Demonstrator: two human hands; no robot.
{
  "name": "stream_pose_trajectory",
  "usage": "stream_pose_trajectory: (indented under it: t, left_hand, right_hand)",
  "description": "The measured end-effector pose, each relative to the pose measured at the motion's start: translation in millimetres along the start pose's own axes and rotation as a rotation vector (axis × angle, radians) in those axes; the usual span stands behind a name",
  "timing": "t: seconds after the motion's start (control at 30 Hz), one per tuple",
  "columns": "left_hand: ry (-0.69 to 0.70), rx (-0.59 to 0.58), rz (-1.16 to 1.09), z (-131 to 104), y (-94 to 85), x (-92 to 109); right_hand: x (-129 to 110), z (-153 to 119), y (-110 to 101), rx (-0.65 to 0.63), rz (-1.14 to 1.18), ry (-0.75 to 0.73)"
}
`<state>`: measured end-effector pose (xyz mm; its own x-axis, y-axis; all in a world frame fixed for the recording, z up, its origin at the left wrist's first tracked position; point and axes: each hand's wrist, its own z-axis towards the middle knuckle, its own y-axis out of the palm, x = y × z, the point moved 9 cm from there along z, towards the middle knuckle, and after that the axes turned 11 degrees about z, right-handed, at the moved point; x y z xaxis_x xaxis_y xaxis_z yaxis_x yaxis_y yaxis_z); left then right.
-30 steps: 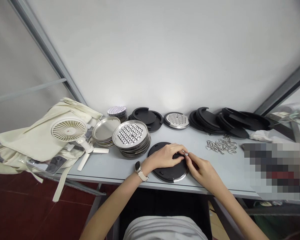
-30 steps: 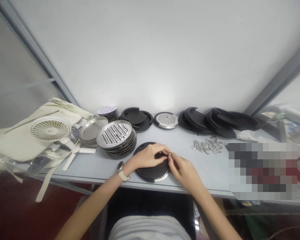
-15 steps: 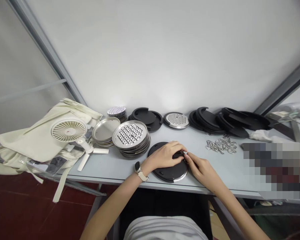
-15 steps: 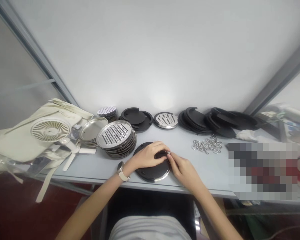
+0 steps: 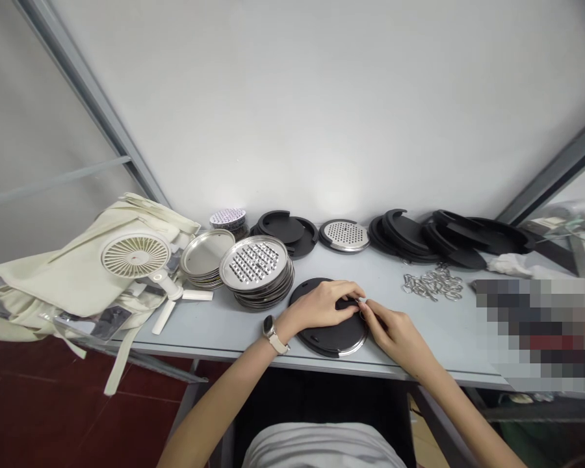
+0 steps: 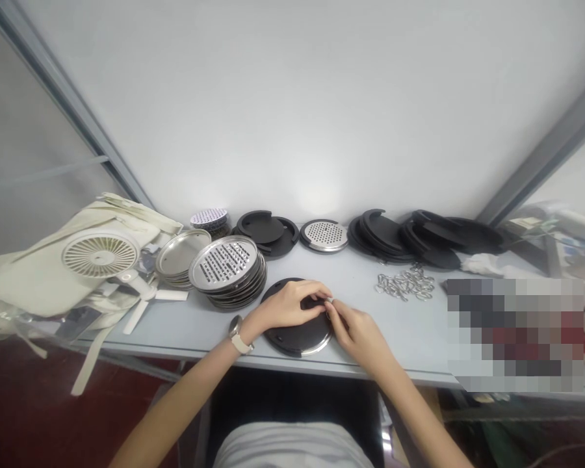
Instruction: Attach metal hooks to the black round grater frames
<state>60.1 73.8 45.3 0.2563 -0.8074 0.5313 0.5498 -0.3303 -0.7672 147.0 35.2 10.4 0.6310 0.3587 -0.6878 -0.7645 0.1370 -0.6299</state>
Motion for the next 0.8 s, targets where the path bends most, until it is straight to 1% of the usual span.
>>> stream_pose_trajectory:
  t: [0.17,0.43,0.7,0.8]
  left_hand:
    - [0.006,-0.001,0.009,0.4,-0.5,0.4]
    - [-0.020,-0.024,0.009,1.3,2.4,-3.0]
    - [0.021,0.004,0.027,1.3,0.7,-0.7]
    - [0.047,0.020,0.041,1.5,-0.7,1.6]
  right_hand:
    - [3.4,1.0,1.3,0.007,0.006,0.062]
    - [-0.3,4.9,-6.3,0.089,0.047,0.124]
    - [8.4,2.9,-5.4,0.051,0.105,0.184]
    - [8.8,2.0,-2.7,0.021,0.103,0.176]
